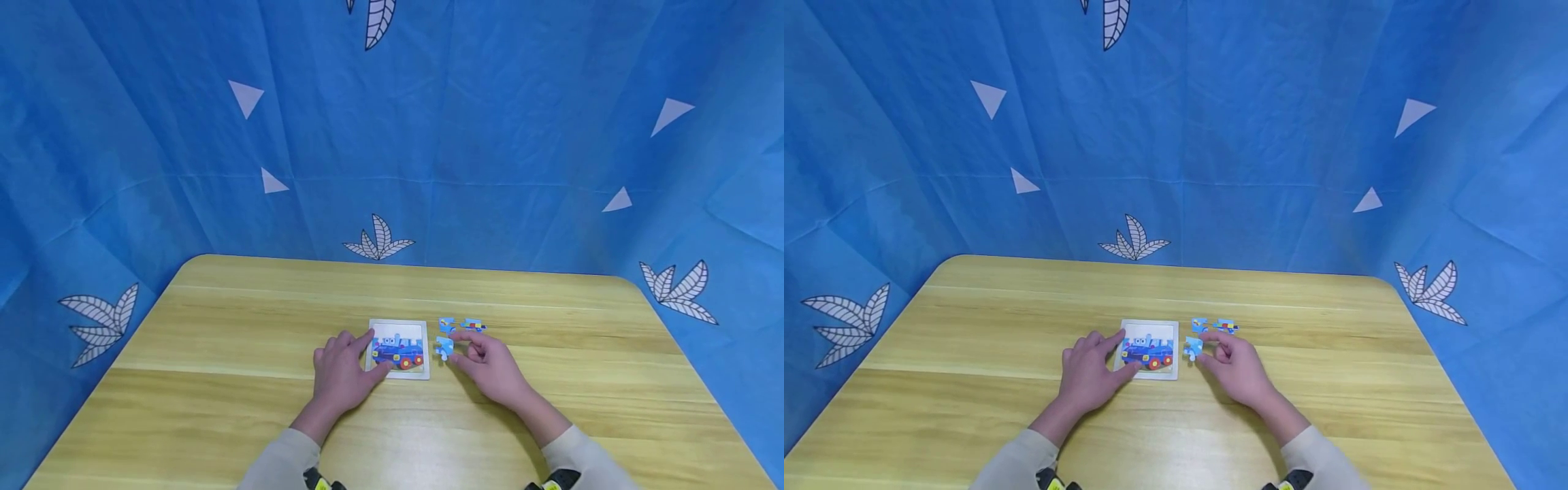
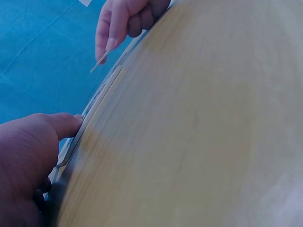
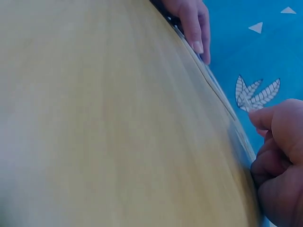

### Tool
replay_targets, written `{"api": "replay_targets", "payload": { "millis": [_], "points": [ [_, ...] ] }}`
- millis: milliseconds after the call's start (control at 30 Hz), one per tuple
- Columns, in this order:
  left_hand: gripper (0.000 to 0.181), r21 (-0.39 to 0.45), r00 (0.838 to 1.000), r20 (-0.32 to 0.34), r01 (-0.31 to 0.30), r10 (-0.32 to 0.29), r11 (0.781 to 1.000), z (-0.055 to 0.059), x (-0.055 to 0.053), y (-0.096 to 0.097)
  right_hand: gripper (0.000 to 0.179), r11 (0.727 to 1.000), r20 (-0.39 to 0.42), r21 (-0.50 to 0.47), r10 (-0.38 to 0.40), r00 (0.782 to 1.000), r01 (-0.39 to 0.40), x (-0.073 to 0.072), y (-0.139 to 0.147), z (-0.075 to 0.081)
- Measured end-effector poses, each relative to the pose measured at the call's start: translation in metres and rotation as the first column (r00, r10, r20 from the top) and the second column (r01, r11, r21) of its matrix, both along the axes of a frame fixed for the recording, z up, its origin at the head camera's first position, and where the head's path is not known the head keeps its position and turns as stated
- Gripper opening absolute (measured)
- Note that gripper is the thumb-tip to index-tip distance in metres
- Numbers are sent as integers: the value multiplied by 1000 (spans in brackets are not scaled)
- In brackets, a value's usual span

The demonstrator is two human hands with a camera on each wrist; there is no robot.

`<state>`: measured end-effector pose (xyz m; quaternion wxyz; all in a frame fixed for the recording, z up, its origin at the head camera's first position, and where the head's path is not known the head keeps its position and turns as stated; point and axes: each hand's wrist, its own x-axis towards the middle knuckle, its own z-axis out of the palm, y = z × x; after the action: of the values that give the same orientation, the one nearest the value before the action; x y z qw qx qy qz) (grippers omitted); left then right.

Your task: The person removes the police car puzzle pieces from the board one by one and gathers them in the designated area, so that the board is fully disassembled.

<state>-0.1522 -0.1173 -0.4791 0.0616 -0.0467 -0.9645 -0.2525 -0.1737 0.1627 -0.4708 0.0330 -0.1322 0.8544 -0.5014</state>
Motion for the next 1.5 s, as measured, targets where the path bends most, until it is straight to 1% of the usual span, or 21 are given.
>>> {"api": "replay_targets", "payload": {
  "millis": [300,433,567,733,967,1267,1367,1500],
  "points": [
    [75,-7,1000,4,-1,1,1000,0,-1,1,30,1000,-13,4,-31,999,31,5,32,-1],
    [74,-8,1000,6,-2,2,1000,0,-1,1,31,999,-21,14,-52,998,53,4,46,0],
    [74,-5,1000,8,-1,1,1000,0,-1,1,31,995,-14,44,-85,996,86,0,62,0],
    [75,-7,1000,11,-4,4,1000,0,-1,1,31,991,-26,75,-110,994,112,-8,81,0],
    [75,-13,1000,13,-6,6,1000,-1,-2,1,33,992,-32,83,-92,995,95,-24,96,0],
    [75,-23,1000,24,-13,14,1000,-1,-2,1,36,982,2,174,-69,998,67,-45,101,2],
    [75,-26,1000,26,-13,14,1000,-2,-2,1,35,977,17,207,-59,998,54,-49,101,2],
    [75,-22,1000,29,-11,12,1000,-1,-2,1,35,970,31,239,-57,998,48,-49,100,4]
  ]
}}
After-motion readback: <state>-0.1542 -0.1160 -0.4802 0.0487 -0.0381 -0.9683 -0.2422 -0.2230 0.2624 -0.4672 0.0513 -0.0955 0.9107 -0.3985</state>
